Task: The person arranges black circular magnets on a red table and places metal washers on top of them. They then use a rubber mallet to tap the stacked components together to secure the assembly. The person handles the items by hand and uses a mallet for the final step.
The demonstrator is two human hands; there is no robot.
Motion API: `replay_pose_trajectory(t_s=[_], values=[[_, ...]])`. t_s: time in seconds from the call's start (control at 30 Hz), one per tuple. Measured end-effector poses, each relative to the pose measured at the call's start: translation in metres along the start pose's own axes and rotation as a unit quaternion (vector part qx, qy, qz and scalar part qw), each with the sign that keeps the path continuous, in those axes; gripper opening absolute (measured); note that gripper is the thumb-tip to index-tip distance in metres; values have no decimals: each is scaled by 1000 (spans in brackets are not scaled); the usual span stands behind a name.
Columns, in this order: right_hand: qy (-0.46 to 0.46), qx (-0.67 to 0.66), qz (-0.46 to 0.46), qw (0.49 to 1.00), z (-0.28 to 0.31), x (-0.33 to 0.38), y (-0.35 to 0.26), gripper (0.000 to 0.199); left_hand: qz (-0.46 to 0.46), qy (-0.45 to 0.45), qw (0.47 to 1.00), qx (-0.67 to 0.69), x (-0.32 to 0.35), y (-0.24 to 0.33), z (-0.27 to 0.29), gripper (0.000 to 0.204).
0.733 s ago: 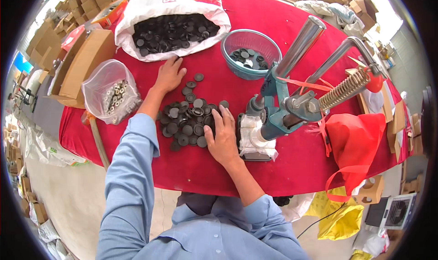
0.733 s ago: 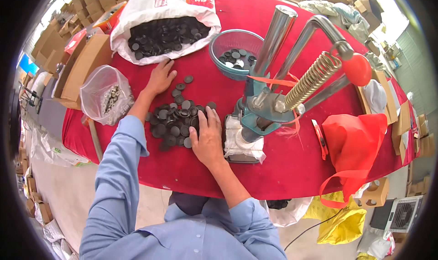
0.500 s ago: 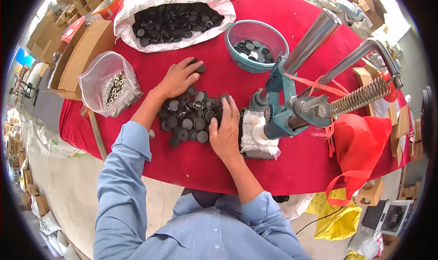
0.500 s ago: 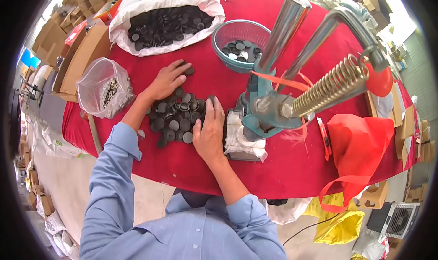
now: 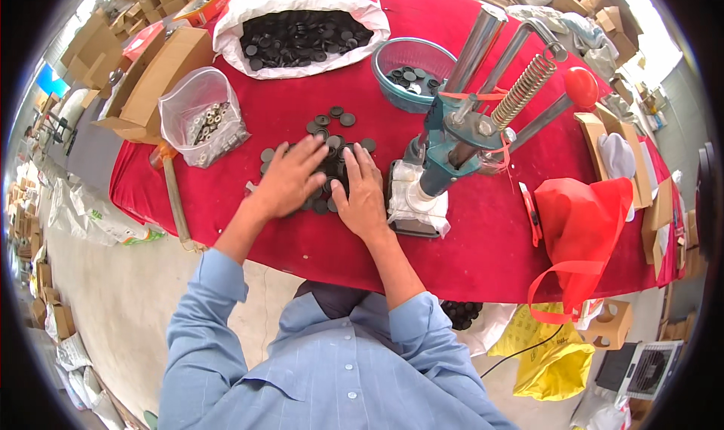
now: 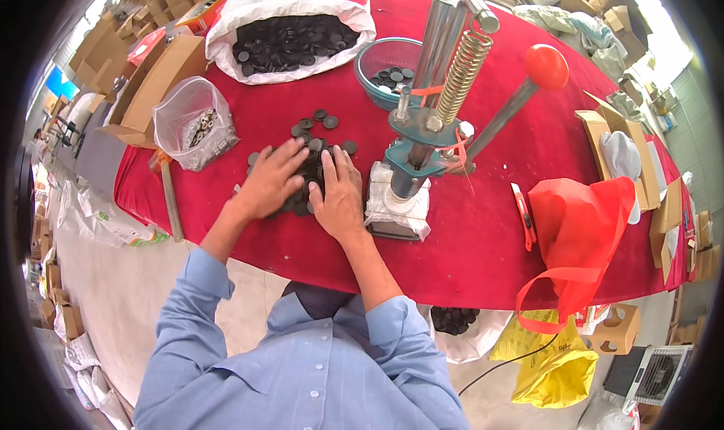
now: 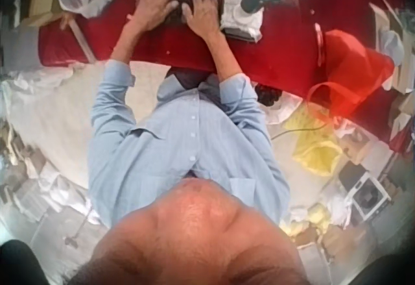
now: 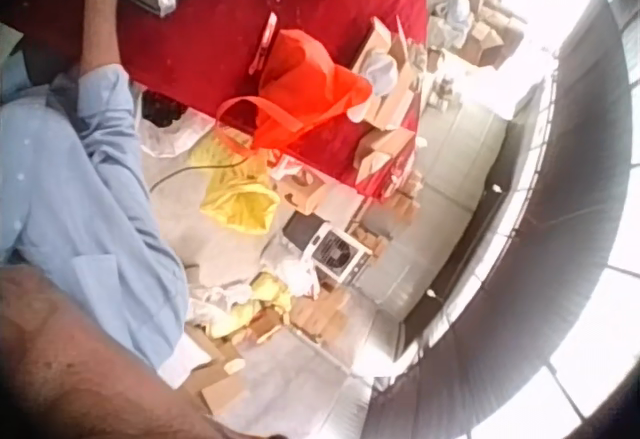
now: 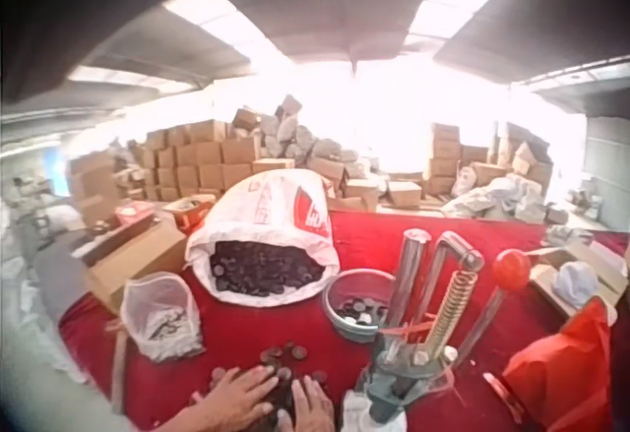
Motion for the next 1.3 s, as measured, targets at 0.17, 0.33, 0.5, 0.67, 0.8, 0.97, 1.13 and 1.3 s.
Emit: replay_pose_trajectory(t_s=[0.17,0.33,0.5,0.67,0.8,0.97,1.13,1.3], values=[[-117,121,110,980,-22,15,-46,74,38,-5,999,-15,51,6,-9,74],[-145,213,117,959,-55,-18,-41,69,144,24,988,-41,56,-40,-5,73],[-120,247,82,958,-66,-57,-22,65,198,27,980,-17,31,-74,-10,72],[-144,278,27,949,-47,-41,-10,69,155,24,987,-28,18,-42,-14,73],[-199,277,-11,940,-20,5,-27,74,108,-7,994,26,41,-5,-13,80],[-206,263,-17,942,-15,46,-52,76,99,-27,994,37,70,10,-13,86],[-223,188,22,956,-36,24,-52,69,152,-13,988,19,72,-17,-10,88],[-215,227,-17,950,-17,19,-36,64,151,0,988,18,67,-22,-12,85]])
Point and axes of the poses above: each hand's wrist, its own x-axis away from the middle knuckle, its own z-axis out of the back of the hand, y = z × x, the point moved 8 cm from there along -x, towards the middle knuckle, and after that the axes turned 3 degrees about x, right-handed, at the moved point
